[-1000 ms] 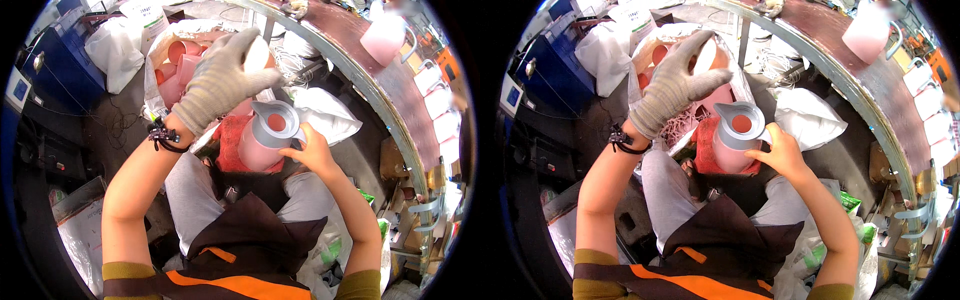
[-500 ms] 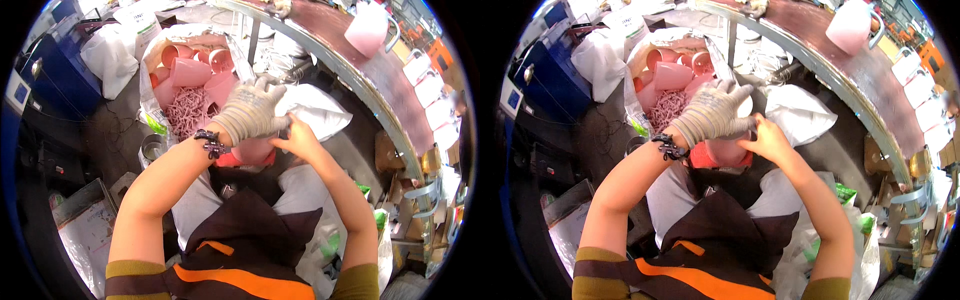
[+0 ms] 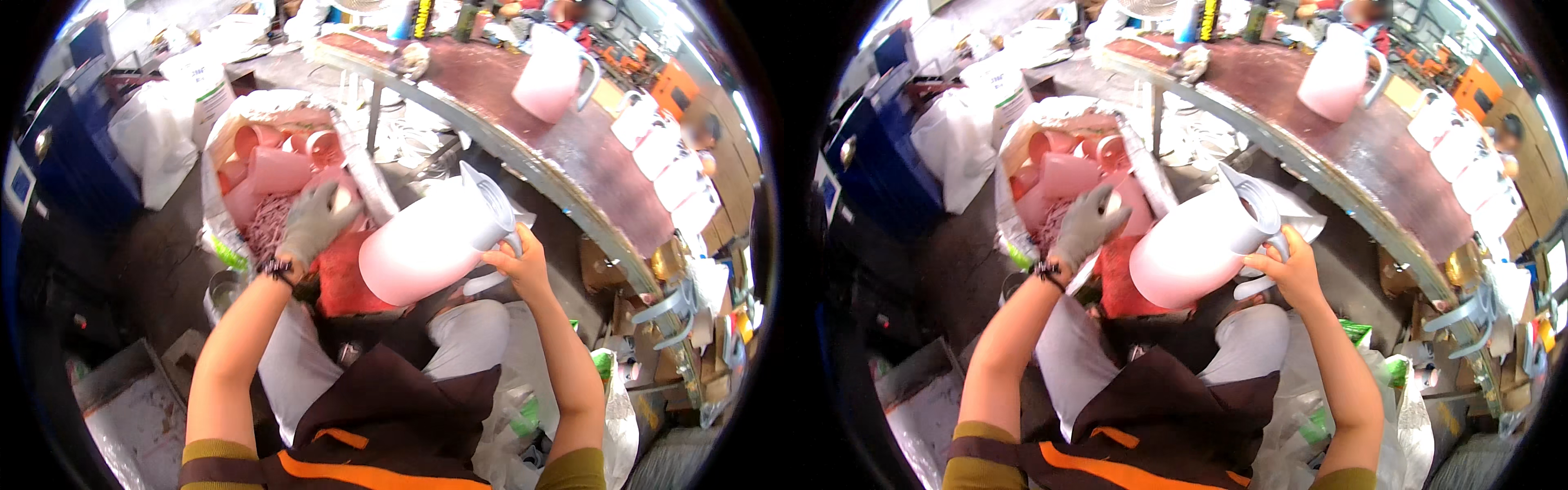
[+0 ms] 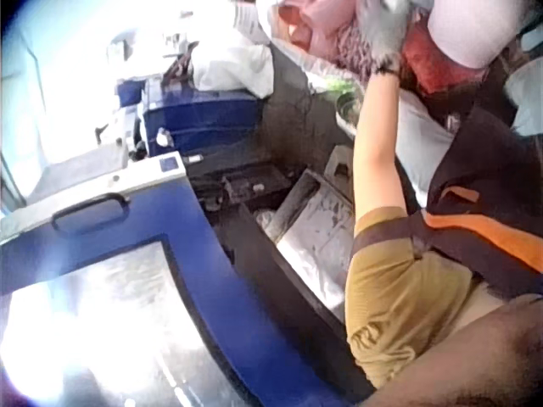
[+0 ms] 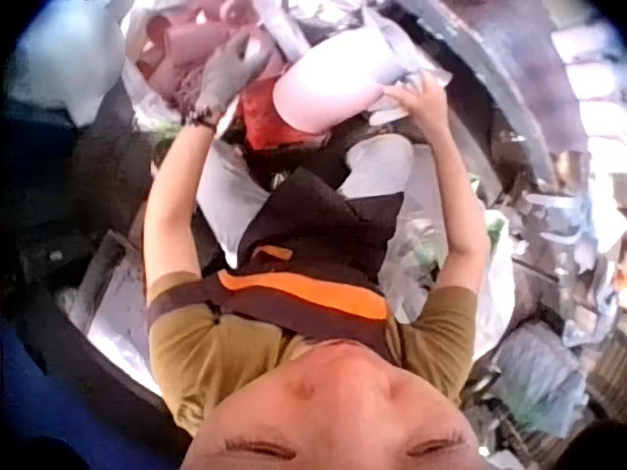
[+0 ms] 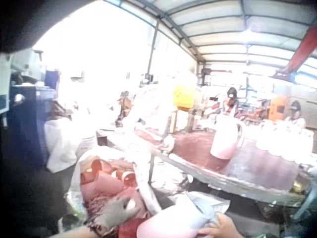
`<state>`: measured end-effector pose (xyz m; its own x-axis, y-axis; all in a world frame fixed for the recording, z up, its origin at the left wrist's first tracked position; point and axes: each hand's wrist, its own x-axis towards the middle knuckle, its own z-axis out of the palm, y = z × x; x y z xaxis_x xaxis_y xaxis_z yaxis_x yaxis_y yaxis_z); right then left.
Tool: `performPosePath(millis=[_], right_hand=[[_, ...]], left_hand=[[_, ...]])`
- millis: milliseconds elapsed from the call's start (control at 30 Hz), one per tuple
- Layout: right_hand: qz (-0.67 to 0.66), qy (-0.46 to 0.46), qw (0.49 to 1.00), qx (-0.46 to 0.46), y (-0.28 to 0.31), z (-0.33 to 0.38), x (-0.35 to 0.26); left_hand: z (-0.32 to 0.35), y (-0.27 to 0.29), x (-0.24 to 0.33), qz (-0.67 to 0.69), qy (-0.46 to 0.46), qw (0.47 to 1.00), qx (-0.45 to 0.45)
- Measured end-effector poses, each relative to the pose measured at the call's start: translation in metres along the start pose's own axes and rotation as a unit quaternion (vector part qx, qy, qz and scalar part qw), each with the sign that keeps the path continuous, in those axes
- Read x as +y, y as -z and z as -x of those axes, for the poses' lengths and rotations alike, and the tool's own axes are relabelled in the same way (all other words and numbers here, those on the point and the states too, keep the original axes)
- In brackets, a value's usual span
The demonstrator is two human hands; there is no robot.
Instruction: The person attaches lids to pink pitchers, presses them down to secure them, and wipes the pitchers with a cloth.
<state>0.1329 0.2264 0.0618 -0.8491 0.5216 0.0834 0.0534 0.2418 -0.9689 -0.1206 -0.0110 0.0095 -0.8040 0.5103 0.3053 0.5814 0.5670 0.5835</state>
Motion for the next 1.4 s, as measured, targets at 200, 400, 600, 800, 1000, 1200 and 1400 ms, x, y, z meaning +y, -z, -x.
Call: performPosePath(millis=[200, 400, 600, 800, 1000, 1200, 1400], right_hand=[[-0.094, 0.036, 0.99, 0.1, 0.027, 0.0, -0.045], [-0.057, 0.124, 0.978, 0.155, 0.05, -0.019, -0.105], [0.012, 0.189, 0.947, 0.259, 0.072, -0.087, -0.172], [0.11, 0.144, 0.938, 0.296, 0.114, -0.177, -0.145], [0.22, 0.212, 0.881, 0.361, 0.107, -0.183, -0.096], [0.342, 0.293, 0.778, 0.438, 0.111, -0.232, -0.049], [0.416, 0.128, 0.774, 0.46, 0.135, -0.297, -0.052]], left_hand=[[0.041, -0.083, -0.04, -0.111, 0.091, 0.977, -0.157], [0.063, -0.118, -0.049, -0.17, 0.024, 0.978, -0.117], [0.063, -0.112, -0.05, -0.17, 0.03, 0.979, -0.112], [0.063, -0.119, -0.051, -0.161, 0.012, 0.982, -0.094], [0.06, -0.113, -0.05, -0.156, 0.025, 0.983, -0.097], [0.06, -0.119, -0.053, -0.152, 0.02, 0.984, -0.087], [0.059, -0.124, -0.049, -0.166, 0.005, 0.981, -0.097]])
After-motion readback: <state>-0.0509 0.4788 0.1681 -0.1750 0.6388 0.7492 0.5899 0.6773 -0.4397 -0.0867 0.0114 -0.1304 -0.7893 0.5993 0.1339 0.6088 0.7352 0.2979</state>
